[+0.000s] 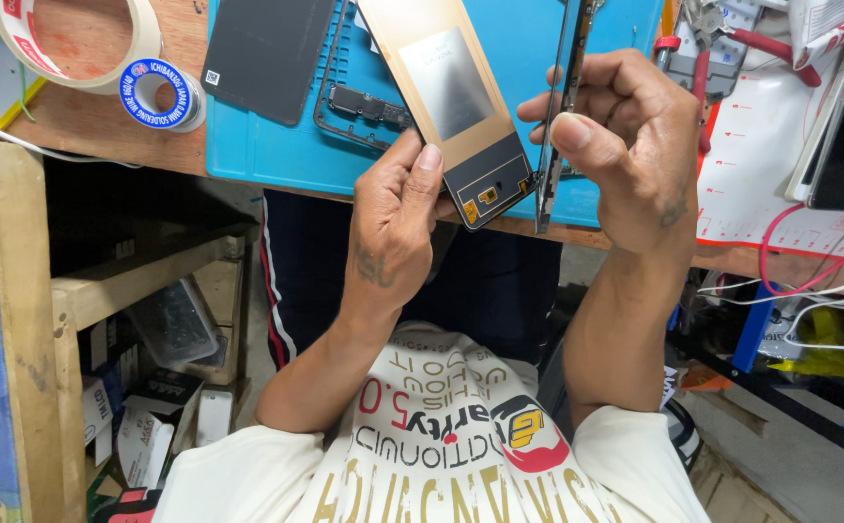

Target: The person disassembles a smartphone, removes the battery, and uses a screwdriver and tweezers to adjust internal components. They then apply a small amount of adhesive to the screen assembly using a syringe-like tool.

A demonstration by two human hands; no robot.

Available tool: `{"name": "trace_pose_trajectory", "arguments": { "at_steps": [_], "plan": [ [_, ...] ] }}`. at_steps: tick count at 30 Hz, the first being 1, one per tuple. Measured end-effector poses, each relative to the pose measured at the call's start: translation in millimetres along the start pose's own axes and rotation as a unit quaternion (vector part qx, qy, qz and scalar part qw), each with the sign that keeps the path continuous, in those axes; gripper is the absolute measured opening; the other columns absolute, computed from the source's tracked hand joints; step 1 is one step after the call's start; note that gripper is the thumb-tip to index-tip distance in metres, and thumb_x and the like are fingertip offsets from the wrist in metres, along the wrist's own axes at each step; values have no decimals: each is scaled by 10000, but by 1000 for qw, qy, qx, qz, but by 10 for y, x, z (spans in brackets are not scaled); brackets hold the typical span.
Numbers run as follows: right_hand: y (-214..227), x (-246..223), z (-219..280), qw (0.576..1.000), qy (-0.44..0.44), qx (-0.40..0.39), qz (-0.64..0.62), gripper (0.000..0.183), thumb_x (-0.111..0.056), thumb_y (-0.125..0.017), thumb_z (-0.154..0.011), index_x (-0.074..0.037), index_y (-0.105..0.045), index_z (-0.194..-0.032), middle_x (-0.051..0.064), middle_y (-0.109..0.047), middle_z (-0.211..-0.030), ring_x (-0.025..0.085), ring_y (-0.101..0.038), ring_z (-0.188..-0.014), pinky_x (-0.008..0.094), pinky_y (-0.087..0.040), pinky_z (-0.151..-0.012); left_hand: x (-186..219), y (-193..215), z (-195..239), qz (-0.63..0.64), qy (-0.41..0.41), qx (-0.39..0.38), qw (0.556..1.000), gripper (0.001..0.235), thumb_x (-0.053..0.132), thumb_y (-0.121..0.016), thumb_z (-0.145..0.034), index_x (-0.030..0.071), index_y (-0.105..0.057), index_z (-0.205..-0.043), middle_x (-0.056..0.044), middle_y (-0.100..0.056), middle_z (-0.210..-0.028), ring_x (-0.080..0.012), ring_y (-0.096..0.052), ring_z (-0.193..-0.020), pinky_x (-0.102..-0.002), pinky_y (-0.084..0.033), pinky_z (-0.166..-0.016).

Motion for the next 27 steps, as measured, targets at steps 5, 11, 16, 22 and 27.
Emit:
{"name": "trace_pose_trajectory", "arguments": {
  "at_steps": [5,11,16,22,27],
  "plan": [
    [-58,-64,-15,1000,-11,8,17,524,-352,-791,-1000,78,-603,-1233,168,-747,-1086,150,-734,-958,268,-618,-862,-12,2,1,-16,-12,-7,1000,380,213,-403,-1180,-101,-575,-1308,-145,-688,-1071,-151,-690,-1036,-341,-629,-972],
    [-175,-223,-31,988,15,33,153,481,-290,-839,-942,65,-628,-1189,129,-762,-1025,140,-754,-938,263,-621,-870,-15,-11,23,-26,-14,-2,1000,378,195,-418,-1171,-70,-567,-1395,-100,-673,-1113,-98,-621,-1013,-271,-549,-954],
    [-270,-304,-22,964,39,38,259,503,-255,-899,-919,75,-637,-1193,144,-780,-1013,166,-783,-926,299,-631,-896,46,-31,33,-97,-22,8,995,365,185,-431,-1154,-41,-592,-1390,-73,-686,-1169,-86,-584,-1047,-242,-502,-941],
    [-349,-322,-54,952,27,36,304,576,-324,-923,-854,63,-645,-1176,159,-775,-1007,199,-789,-922,323,-629,-838,129,-70,45,-158,-40,-3,987,366,177,-433,-1143,-20,-574,-1418,-90,-715,-1187,-123,-633,-1118,-267,-518,-1013],
    [-361,-289,-39,960,-7,28,277,595,-351,-907,-830,50,-653,-1189,150,-780,-1008,200,-791,-926,332,-630,-833,127,-93,65,-148,-38,-20,988,376,143,-424,-1136,-13,-538,-1458,-92,-712,-1193,-117,-642,-1116,-269,-536,-994]
  ]
}}
Point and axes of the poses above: each hand's wrist, its own z-axis away from the middle knuckle, its own y-axis out of the back of the hand, x = y × z, the point moved 8 cm from there along -z, towards the middle knuckle
